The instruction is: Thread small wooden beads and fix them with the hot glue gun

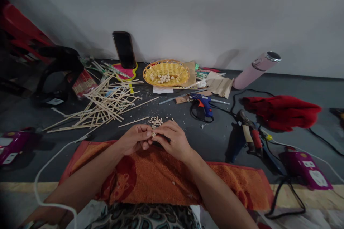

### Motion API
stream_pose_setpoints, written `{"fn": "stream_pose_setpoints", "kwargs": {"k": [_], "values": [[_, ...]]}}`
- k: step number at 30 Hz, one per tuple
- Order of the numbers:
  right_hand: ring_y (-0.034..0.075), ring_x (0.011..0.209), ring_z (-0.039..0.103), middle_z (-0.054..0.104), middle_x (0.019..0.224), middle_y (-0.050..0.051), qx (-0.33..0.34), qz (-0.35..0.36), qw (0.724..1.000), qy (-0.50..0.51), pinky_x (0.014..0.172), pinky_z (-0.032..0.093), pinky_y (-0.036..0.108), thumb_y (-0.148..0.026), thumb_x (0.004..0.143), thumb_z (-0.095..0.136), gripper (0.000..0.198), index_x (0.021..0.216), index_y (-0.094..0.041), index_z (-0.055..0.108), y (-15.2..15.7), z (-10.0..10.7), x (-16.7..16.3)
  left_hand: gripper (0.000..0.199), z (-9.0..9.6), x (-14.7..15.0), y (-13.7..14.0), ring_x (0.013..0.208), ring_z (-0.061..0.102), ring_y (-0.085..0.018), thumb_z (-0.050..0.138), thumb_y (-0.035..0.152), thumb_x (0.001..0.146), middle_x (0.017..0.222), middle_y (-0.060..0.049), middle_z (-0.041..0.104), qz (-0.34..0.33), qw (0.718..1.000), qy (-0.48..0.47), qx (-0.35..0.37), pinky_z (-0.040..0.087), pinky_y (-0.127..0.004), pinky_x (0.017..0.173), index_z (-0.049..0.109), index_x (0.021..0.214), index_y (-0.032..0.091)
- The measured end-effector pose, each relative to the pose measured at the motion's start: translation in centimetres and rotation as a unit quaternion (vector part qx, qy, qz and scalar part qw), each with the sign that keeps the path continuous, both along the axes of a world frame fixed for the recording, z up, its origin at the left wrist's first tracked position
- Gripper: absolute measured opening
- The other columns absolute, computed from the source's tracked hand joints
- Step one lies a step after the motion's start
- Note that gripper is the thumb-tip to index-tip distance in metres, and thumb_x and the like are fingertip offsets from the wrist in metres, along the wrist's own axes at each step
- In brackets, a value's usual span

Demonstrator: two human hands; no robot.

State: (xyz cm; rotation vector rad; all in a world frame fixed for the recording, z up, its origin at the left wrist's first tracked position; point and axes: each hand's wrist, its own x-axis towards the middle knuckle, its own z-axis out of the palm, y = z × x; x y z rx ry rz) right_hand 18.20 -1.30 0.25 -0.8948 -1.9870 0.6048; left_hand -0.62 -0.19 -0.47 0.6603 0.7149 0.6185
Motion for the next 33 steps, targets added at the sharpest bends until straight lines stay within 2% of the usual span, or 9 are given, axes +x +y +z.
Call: {"fn": "stream_pose_setpoints", "kwargs": {"k": [14,21,25,29,33], "values": [[0.015,0.078,0.058,0.066,0.08,0.004,-0.024,0.037,0.999,0.03,0.073,0.048,0.03,-0.019,0.082,0.065,0.014,0.095,-0.021,0.067,-0.19,0.08,-0.28,0.03,-0.47,-0.41,0.05,0.037,0.051,-0.005,0.078,0.033,0.064,0.054,-0.002,0.063,-0.029,1.0,0.0,-0.003,0.038,-0.015,0.039,0.058,0.063,0.01],[0.015,0.082,0.058,0.065,0.085,0.005,-0.029,0.019,0.999,0.005,0.076,0.049,0.029,-0.021,0.084,0.061,0.013,0.097,-0.021,0.065,-0.28,0.19,-0.19,0.025,-0.23,-0.19,-0.04,0.041,0.052,-0.005,0.073,0.031,0.07,0.058,-0.002,0.062,-0.016,1.0,-0.003,0.005,0.04,-0.015,0.042,0.06,0.071,0.01],[0.016,0.083,0.059,0.065,0.086,0.005,-0.002,-0.004,1.0,-0.009,0.077,0.049,0.031,-0.022,0.083,0.062,0.016,0.098,-0.021,0.064,-0.19,-0.02,-0.09,0.025,0.28,0.15,-0.12,0.044,0.052,-0.005,0.072,0.031,0.071,0.064,-0.002,0.062,0.005,1.0,0.007,0.026,0.042,-0.016,0.045,0.062,0.078,0.01],[0.017,0.081,0.059,0.066,0.084,0.005,0.013,-0.002,1.0,-0.017,0.075,0.049,0.032,-0.026,0.08,0.066,0.018,0.097,-0.022,0.065,-0.13,-0.07,-0.08,0.027,0.33,0.21,-0.09,0.041,0.05,-0.004,0.073,0.033,0.069,0.06,0.0,0.061,0.007,0.999,0.025,0.022,0.04,-0.015,0.042,0.062,0.074,0.01],[0.017,0.084,0.059,0.065,0.088,0.006,-0.002,0.003,1.0,-0.01,0.077,0.05,0.032,-0.028,0.078,0.068,0.025,0.101,-0.021,0.064,-0.3,0.15,-0.03,0.025,0.02,-0.02,-0.03,0.039,0.049,-0.004,0.073,0.033,0.07,0.057,0.001,0.059,0.004,1.0,0.012,0.012,0.038,-0.014,0.04,0.06,0.071,0.01]]}}
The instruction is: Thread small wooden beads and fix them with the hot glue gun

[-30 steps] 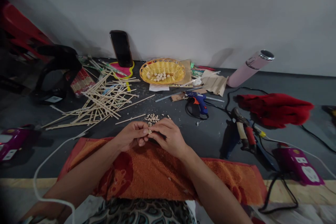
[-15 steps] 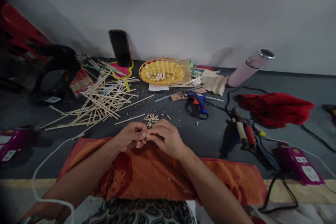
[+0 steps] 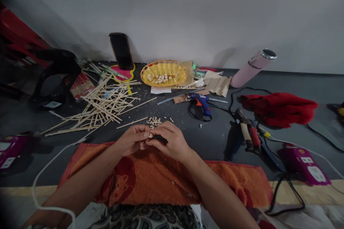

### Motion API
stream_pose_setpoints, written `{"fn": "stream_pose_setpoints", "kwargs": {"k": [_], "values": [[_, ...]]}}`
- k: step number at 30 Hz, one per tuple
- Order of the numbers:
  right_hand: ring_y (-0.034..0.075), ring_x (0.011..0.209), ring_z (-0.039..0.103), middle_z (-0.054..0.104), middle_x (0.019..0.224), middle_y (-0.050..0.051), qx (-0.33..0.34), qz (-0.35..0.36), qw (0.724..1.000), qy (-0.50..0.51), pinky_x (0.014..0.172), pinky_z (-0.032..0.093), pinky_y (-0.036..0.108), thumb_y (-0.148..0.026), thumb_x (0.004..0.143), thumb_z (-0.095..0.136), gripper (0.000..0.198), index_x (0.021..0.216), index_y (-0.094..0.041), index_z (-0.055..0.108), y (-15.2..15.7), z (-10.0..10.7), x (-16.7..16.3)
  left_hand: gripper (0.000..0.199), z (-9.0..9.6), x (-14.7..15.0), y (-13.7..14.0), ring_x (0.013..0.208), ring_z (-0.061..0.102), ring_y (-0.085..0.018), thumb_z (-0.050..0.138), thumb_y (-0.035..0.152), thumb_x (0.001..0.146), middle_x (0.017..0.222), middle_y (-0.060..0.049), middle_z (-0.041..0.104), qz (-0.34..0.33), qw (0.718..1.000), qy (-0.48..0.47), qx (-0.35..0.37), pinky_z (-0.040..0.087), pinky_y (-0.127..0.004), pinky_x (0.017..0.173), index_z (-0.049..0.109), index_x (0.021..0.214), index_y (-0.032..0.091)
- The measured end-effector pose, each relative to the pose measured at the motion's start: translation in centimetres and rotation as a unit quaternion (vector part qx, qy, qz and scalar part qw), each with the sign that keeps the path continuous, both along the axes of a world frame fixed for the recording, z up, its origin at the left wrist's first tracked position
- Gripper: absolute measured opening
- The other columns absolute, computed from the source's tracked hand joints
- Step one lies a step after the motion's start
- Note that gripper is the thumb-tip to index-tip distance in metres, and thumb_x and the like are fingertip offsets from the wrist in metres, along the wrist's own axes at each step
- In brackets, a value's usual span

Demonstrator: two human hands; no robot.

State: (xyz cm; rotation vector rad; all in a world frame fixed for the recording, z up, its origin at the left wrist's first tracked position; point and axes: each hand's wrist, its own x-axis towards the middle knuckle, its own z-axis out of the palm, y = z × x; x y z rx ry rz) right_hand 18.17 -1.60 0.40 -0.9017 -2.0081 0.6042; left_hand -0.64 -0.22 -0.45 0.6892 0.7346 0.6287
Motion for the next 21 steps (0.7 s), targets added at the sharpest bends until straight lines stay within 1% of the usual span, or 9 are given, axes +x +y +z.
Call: {"fn": "stream_pose_setpoints", "kwargs": {"k": [5,11,21], "values": [[0.017,0.086,0.059,0.065,0.089,0.006,-0.016,0.0,1.0,0.004,0.078,0.05,0.032,-0.023,0.081,0.064,0.021,0.102,-0.02,0.063,-0.19,0.13,0.04,0.025,-0.33,-0.24,0.02,0.039,0.05,-0.004,0.074,0.031,0.069,0.057,-0.001,0.061,-0.009,1.0,0.002,-0.01,0.034,-0.013,0.039,0.061,0.071,0.01],[0.017,0.084,0.059,0.065,0.087,0.006,-0.004,0.015,1.0,0.014,0.076,0.051,0.032,-0.019,0.081,0.062,0.019,0.1,-0.02,0.063,-0.17,0.01,0.03,0.025,-0.1,-0.16,-0.09,0.04,0.048,-0.004,0.076,0.03,0.066,0.054,-0.001,0.06,-0.012,0.999,0.008,-0.028,0.037,-0.014,0.041,0.062,0.071,0.01],[0.016,0.081,0.059,0.065,0.084,0.005,-0.016,0.027,0.999,0.026,0.075,0.051,0.032,-0.019,0.082,0.061,0.017,0.099,-0.021,0.063,-0.1,-0.04,-0.13,0.025,0.05,-0.04,-0.13,0.039,0.048,-0.004,0.077,0.028,0.064,0.054,0.0,0.059,-0.008,0.999,0.016,-0.03,0.037,-0.015,0.04,0.062,0.07,0.01]]}}
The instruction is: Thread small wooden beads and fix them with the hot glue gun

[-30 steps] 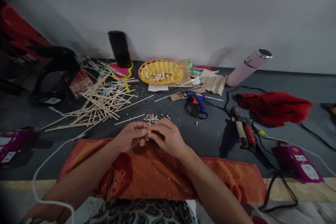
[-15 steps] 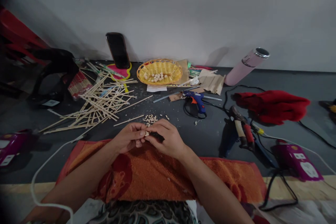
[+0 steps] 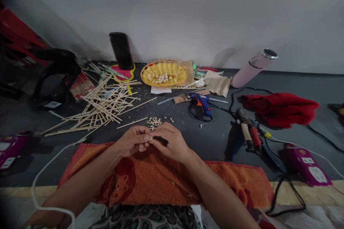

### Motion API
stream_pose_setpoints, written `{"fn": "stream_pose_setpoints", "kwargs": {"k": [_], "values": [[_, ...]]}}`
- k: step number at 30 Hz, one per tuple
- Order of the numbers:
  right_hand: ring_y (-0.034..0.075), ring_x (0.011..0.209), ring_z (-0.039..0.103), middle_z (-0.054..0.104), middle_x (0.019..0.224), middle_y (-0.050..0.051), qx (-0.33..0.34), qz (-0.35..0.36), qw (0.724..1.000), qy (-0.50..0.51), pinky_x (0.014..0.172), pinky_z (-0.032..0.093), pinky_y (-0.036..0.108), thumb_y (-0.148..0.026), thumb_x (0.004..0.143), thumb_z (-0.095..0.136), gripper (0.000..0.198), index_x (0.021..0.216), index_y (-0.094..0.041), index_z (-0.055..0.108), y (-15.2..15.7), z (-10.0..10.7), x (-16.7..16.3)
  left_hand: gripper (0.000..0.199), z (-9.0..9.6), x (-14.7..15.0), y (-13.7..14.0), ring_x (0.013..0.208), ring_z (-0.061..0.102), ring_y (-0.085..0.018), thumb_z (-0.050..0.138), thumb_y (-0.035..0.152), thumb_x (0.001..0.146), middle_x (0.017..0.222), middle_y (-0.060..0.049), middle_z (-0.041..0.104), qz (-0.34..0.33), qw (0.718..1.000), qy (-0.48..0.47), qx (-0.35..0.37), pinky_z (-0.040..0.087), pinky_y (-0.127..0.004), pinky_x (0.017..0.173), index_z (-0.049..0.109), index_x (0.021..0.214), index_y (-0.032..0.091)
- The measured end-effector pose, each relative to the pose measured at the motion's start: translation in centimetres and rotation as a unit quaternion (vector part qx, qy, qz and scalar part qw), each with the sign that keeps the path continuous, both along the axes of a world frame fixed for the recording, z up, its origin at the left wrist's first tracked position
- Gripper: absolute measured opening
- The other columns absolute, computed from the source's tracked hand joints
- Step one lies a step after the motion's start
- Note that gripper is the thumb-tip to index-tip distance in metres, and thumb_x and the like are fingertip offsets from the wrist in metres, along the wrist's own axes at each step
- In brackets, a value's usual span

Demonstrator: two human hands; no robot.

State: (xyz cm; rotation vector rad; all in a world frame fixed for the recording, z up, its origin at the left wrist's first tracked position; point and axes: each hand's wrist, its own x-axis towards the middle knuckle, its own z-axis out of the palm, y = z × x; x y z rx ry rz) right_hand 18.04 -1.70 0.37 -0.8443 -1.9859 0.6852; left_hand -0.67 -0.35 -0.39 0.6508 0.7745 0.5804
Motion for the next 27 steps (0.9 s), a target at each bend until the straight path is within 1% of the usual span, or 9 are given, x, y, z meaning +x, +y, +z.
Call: {"fn": "stream_pose_setpoints", "kwargs": {"k": [5,8,10,12,15,18,22,27], "values": [[0.017,0.085,0.059,0.065,0.089,0.006,0.012,-0.034,0.999,-0.017,0.076,0.051,0.032,-0.018,0.082,0.06,0.021,0.102,-0.021,0.062,-0.1,-0.4,0.1,0.027,0.0,0.1,0.1,0.04,0.05,-0.003,0.074,0.032,0.068,0.061,-0.001,0.062,0.009,1.0,-0.004,0.018,0.038,-0.014,0.042,0.063,0.078,0.01],[0.017,0.085,0.059,0.065,0.089,0.006,0.011,-0.042,0.999,-0.022,0.078,0.051,0.032,-0.019,0.082,0.06,0.02,0.102,-0.021,0.062,-0.1,-0.4,0.1,0.025,0.0,0.1,0.1,0.04,0.049,-0.003,0.075,0.031,0.068,0.06,-0.001,0.062,0.007,1.0,-0.007,0.023,0.039,-0.014,0.042,0.062,0.077,0.01],[0.016,0.085,0.059,0.064,0.089,0.006,-0.003,-0.03,0.999,-0.014,0.077,0.05,0.031,-0.022,0.082,0.061,0.021,0.102,-0.021,0.062,-0.1,-0.1,0.1,0.024,0.0,0.1,0.1,0.04,0.05,-0.003,0.075,0.029,0.067,0.06,0.0,0.062,0.01,1.0,-0.002,0.026,0.038,-0.014,0.041,0.062,0.075,0.01],[0.016,0.083,0.059,0.064,0.088,0.006,-0.035,-0.004,0.999,0.0,0.075,0.051,0.03,-0.025,0.083,0.061,0.022,0.105,-0.02,0.061,-0.1,0.2,0.1,0.024,0.0,0.0,0.2,0.04,0.049,-0.003,0.076,0.029,0.066,0.06,0.0,0.061,0.013,0.999,0.002,0.03,0.038,-0.014,0.041,0.062,0.073,0.01],[0.016,0.083,0.06,0.064,0.09,0.007,-0.083,0.036,0.995,0.035,0.076,0.051,0.03,-0.026,0.087,0.055,0.021,0.107,-0.019,0.06,-0.1,0.6,0.2,0.026,-0.1,-0.3,0.2,0.041,0.051,-0.004,0.077,0.028,0.064,0.058,0.0,0.061,-0.004,1.0,-0.004,0.024,0.039,-0.014,0.041,0.062,0.073,0.01],[0.016,0.086,0.061,0.064,0.091,0.007,-0.108,0.056,0.99,0.069,0.079,0.05,0.032,-0.024,0.089,0.053,0.018,0.104,-0.019,0.062,-0.2,0.6,0.2,0.027,-0.1,-0.5,0.1,0.041,0.051,-0.005,0.078,0.027,0.063,0.058,-0.002,0.062,-0.023,1.0,-0.018,0.009,0.04,-0.016,0.043,0.06,0.072,0.01],[0.015,0.084,0.06,0.064,0.09,0.005,-0.131,0.064,0.985,0.093,0.079,0.05,0.031,-0.022,0.088,0.054,0.016,0.102,-0.02,0.062,-0.3,0.4,0.1,0.028,-0.1,-0.5,-0.1,0.04,0.05,-0.005,0.079,0.028,0.061,0.057,-0.002,0.063,-0.027,0.999,-0.028,0.01,0.039,-0.017,0.044,0.059,0.071,0.011],[0.014,0.083,0.061,0.064,0.089,0.005,-0.132,0.063,0.983,0.109,0.078,0.049,0.031,-0.022,0.088,0.055,0.015,0.101,-0.019,0.063,-0.3,0.0,0.1,0.025,0.1,-0.2,-0.3,0.038,0.048,-0.004,0.077,0.027,0.065,0.055,0.0,0.062,-0.022,0.998,-0.034,0.039,0.037,-0.018,0.043,0.059,0.07,0.011]]}}
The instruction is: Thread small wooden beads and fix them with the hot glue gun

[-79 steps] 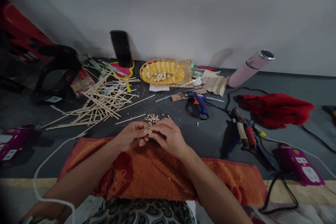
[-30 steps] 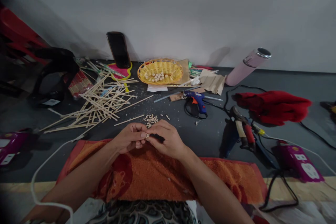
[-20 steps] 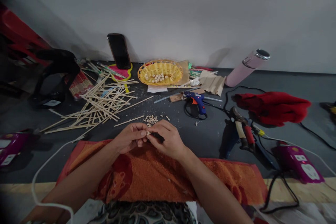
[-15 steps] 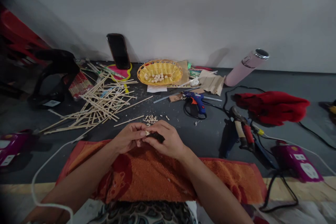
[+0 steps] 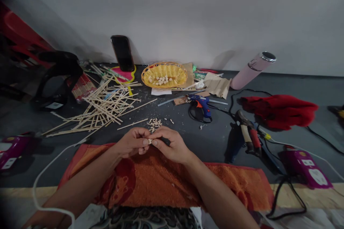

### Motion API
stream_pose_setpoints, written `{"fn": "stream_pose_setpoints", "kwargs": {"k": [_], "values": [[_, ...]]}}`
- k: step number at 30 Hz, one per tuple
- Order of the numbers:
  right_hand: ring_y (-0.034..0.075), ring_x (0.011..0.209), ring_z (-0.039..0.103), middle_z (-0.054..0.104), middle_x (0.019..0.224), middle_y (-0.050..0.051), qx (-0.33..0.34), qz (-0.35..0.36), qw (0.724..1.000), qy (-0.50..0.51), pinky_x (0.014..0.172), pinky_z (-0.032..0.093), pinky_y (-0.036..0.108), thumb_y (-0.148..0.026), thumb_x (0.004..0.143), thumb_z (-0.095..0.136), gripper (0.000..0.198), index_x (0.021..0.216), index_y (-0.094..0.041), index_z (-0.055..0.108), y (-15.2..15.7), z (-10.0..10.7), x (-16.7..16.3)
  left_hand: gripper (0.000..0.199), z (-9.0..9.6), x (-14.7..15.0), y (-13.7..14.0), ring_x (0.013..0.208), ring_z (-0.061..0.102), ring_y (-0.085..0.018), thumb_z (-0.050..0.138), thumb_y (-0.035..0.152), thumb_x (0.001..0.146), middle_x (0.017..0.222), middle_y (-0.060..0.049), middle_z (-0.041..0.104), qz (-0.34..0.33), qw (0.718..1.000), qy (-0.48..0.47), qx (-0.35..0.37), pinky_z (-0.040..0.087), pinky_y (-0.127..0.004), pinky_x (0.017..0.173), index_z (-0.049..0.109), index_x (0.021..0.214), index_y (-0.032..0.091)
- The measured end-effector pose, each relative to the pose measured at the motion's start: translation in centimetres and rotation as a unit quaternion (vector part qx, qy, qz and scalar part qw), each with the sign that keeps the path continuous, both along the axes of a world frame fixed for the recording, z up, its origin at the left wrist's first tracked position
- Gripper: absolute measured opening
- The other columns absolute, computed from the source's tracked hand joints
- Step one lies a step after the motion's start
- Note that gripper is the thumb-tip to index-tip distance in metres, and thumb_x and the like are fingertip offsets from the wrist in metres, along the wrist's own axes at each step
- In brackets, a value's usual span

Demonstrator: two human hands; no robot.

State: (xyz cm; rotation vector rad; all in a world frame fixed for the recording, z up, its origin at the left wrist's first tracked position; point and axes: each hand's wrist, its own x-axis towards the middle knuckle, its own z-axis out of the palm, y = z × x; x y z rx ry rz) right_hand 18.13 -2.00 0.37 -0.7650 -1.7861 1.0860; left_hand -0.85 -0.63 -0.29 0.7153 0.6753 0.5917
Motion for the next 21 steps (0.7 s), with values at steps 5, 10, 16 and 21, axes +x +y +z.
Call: {"fn": "stream_pose_setpoints", "kwargs": {"k": [5,10,16,21], "values": [[0.014,0.082,0.06,0.063,0.088,0.005,-0.015,0.005,1.0,0.016,0.077,0.049,0.03,-0.021,0.087,0.056,0.014,0.099,-0.019,0.064,0.08,-0.13,-0.11,0.025,-0.04,0.09,-0.01,0.038,0.047,-0.004,0.076,0.028,0.066,0.054,0.001,0.061,0.007,1.0,0.009,0.017,0.036,-0.018,0.043,0.058,0.069,0.011],[0.013,0.082,0.059,0.063,0.086,0.004,-0.024,0.006,0.999,0.024,0.077,0.048,0.029,-0.02,0.087,0.057,0.014,0.098,-0.02,0.065,0.13,-0.11,-0.11,0.021,-0.1,0.03,0.06,0.038,0.047,-0.004,0.075,0.026,0.068,0.054,0.001,0.06,0.004,1.0,0.006,0.026,0.038,-0.017,0.044,0.06,0.07,0.011],[0.014,0.081,0.056,0.058,0.088,0.004,-0.064,0.002,0.997,0.037,0.076,0.047,0.03,-0.027,0.083,0.062,0.021,0.103,-0.019,0.06,-0.02,-0.27,-0.1,0.019,0.16,0.03,-0.01,0.042,0.049,-0.003,0.074,0.025,0.07,0.057,-0.001,0.061,0.009,1.0,-0.018,-0.018,0.036,-0.014,0.042,0.066,0.078,0.01],[0.013,0.076,0.055,0.059,0.084,0.003,0.004,-0.041,0.999,-0.012,0.071,0.047,0.028,-0.018,0.081,0.063,0.017,0.098,-0.021,0.062,0.15,-0.05,0.01,0.024,-0.08,0.14,0.11,0.044,0.051,-0.004,0.075,0.027,0.068,0.059,-0.002,0.062,0.024,0.999,-0.014,-0.026,0.04,-0.015,0.043,0.067,0.081,0.01]]}}
